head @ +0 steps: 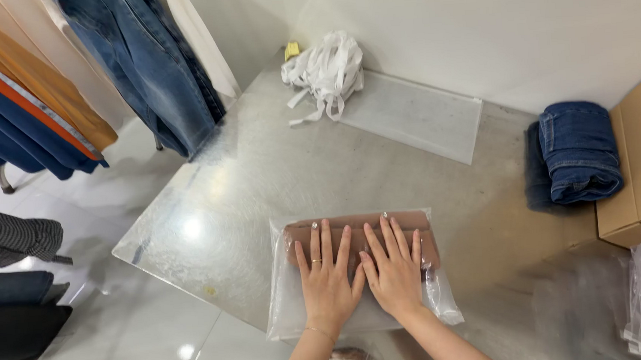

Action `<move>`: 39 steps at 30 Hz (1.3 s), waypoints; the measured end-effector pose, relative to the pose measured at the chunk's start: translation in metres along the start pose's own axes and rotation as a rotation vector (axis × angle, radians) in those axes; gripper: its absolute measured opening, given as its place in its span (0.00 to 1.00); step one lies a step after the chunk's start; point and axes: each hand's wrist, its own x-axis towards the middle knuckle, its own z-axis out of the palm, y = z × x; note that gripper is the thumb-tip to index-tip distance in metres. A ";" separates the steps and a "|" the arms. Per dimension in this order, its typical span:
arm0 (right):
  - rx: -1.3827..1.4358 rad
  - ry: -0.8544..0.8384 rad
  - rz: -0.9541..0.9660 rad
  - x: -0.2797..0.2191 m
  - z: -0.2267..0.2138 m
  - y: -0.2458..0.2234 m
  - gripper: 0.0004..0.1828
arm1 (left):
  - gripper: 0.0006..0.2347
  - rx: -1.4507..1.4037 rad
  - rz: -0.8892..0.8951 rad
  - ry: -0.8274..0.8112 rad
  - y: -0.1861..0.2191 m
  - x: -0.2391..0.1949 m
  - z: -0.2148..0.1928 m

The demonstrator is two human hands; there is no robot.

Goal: The person places folded clothes into clear plastic bags on a metal table, seals the bags, and stacks them. The person then picks up a cardboard box from a stack and places it on the table.

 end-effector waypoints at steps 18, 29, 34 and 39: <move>-0.009 0.025 -0.029 -0.019 0.005 -0.001 0.33 | 0.30 0.093 0.024 -0.070 0.000 -0.025 0.017; -0.089 -0.022 -0.031 -0.025 0.018 -0.001 0.36 | 0.31 0.184 0.026 -0.133 -0.002 -0.043 0.041; -0.119 -0.046 -0.035 -0.024 0.021 -0.002 0.37 | 0.31 0.169 0.020 -0.145 -0.002 -0.045 0.042; -0.084 -0.065 -0.051 -0.024 0.018 0.005 0.37 | 0.31 0.103 0.005 -0.135 -0.008 -0.042 0.035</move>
